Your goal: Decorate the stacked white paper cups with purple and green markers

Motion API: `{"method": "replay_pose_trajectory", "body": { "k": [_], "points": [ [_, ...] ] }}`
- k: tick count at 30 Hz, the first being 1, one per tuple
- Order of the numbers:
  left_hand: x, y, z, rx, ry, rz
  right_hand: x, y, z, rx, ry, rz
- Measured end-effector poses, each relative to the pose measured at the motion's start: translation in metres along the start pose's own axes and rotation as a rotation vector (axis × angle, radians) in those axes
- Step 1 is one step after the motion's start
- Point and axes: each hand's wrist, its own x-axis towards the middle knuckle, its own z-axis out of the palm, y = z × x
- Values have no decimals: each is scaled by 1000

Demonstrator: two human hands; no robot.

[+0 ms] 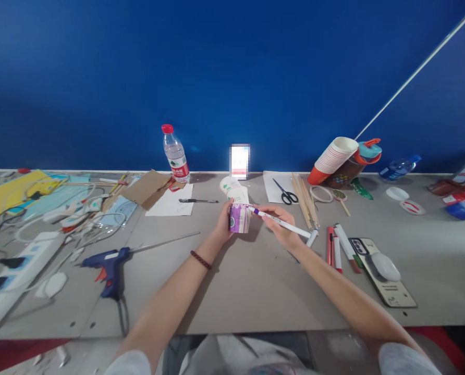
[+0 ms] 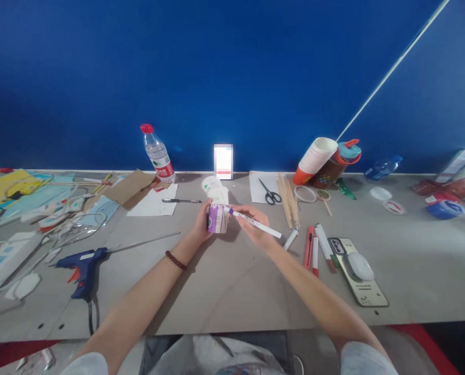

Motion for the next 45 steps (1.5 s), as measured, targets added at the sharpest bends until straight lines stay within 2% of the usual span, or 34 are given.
{"method": "replay_pose_trajectory", "body": {
  "k": [4, 7, 10, 13, 15, 18, 23, 26, 28, 31, 45],
  "points": [
    [5, 3, 5, -12, 66, 16, 0, 0, 0, -19, 70, -13],
    [15, 11, 16, 51, 101, 56, -2, 0, 2, -14, 104, -4],
    [25, 26, 30, 121, 46, 123, -4, -4, 5, -32, 139, 1],
    [28, 38, 40, 100, 8, 121, -7, -8, 7, -37, 153, -18],
    [23, 38, 42, 53, 9, 111, -9, -11, 7, -40, 158, -31],
    [12, 26, 35, -11, 28, 83, -10, -15, 5, -69, 168, -46],
    [1, 2, 10, -37, 45, -36, -9, -19, 2, -131, 148, -59],
    [-2, -3, 1, -47, 59, 21, -6, -17, 2, -122, 118, -86],
    [-3, -3, 0, -28, 14, 26, -3, -14, 2, -96, 74, -91],
    [-5, -3, 2, -3, 5, 9, -1, -8, 1, -59, 18, -75],
    [-2, -8, 2, -34, 73, 65, 1, 1, -2, -73, -56, 34]
  ]
}}
